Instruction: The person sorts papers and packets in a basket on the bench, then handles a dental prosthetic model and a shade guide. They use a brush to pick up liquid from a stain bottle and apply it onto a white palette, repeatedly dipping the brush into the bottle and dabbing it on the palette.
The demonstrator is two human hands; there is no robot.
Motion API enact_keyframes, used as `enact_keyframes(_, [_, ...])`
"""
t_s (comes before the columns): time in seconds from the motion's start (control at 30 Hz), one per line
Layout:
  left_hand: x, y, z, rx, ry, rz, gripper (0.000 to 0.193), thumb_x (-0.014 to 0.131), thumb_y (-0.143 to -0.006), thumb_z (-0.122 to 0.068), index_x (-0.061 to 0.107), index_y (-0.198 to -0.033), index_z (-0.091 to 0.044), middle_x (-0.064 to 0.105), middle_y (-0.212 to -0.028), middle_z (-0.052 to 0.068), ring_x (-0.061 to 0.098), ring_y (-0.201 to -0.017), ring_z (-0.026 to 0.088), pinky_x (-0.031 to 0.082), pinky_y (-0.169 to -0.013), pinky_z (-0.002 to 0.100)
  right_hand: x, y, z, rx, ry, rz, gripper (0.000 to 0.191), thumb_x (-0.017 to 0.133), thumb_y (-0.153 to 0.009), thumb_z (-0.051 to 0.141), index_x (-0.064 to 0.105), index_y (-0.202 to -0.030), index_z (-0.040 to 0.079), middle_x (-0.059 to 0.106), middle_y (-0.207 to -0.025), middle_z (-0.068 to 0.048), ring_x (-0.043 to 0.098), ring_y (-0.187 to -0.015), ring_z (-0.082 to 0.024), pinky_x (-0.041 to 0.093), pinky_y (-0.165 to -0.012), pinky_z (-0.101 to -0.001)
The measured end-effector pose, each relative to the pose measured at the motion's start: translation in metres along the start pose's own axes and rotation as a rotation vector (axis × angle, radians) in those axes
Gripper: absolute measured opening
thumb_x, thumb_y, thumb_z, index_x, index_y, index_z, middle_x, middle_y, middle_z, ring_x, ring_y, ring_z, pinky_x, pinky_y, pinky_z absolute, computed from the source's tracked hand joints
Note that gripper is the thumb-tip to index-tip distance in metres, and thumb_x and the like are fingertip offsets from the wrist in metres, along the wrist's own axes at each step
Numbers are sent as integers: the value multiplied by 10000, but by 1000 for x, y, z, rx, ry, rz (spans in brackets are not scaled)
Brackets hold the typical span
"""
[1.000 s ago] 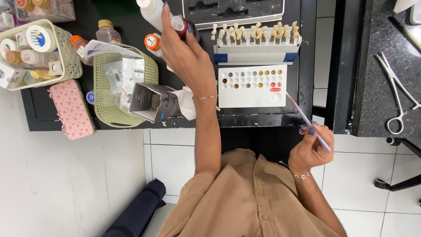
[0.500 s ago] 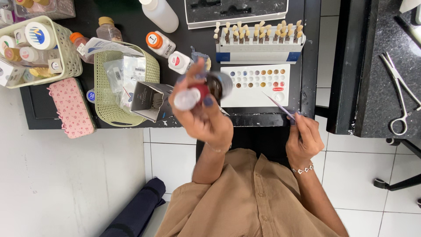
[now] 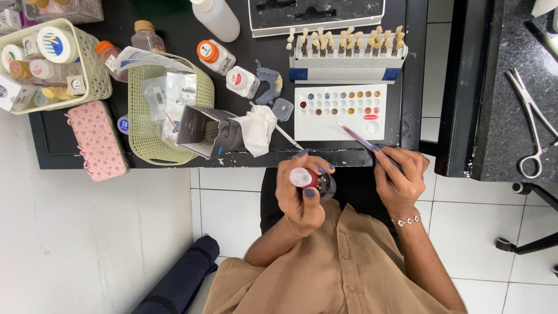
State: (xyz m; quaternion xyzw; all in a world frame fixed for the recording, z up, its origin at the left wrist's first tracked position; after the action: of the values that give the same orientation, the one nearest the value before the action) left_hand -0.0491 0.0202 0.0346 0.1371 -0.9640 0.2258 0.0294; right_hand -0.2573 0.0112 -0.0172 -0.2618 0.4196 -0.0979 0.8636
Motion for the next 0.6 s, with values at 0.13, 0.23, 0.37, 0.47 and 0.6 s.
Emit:
enact_keyframes(0.13, [4,9,2,-79,27,103,484,497,-1152,-335,497,-1436,57,597,-1060,162,698,-875,255,585,-774,343,1,1,-1,10,14,25,319,781,-832,-99,791,-1110,59,728,-1099,-57,650,-1022,-239,437,-941,-385])
enact_keyframes(0.23, [5,14,4,-58,23,136,461,489,-1147,-327,495,-1418,47,673,-1069,191,709,-914,251,590,-768,334,1,3,-2,-3,31,19,338,771,-817,-107,791,-1114,54,726,-1099,-59,652,-1040,-243,447,-959,-389])
enact_keyframes(0.37, [0,23,11,-79,54,137,460,484,-1137,-334,500,-1407,37,716,-1026,178,699,-873,217,571,-778,323,2,6,-4,-11,26,8,310,810,-839,-97,785,-1117,38,727,-1091,-60,650,-1030,-240,443,-945,-375])
enact_keyframes(0.47, [-5,29,14,-87,14,138,444,484,-1141,-326,507,-1394,38,720,-999,166,688,-860,200,565,-783,316,3,8,-6,-18,33,9,302,824,-843,-87,785,-1118,33,729,-1084,-64,648,-1025,-239,441,-939,-369])
enact_keyframes(0.6, [-14,32,21,-182,-40,80,457,471,-1135,-325,521,-1397,46,706,-987,144,669,-854,175,549,-793,299,3,4,-4,-11,36,21,289,840,-861,-66,786,-1126,36,728,-1101,-56,653,-1020,-240,440,-935,-369])
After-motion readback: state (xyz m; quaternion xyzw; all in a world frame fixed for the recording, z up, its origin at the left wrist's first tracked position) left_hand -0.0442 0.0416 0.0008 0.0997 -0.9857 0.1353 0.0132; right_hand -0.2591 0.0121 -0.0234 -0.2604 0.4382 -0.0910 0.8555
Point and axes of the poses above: each hand's wrist, its own y-axis away from the middle knuckle, its own x-axis out of the palm, z = x × y, the point moved 6 cm from there along -y, towards the middle knuckle
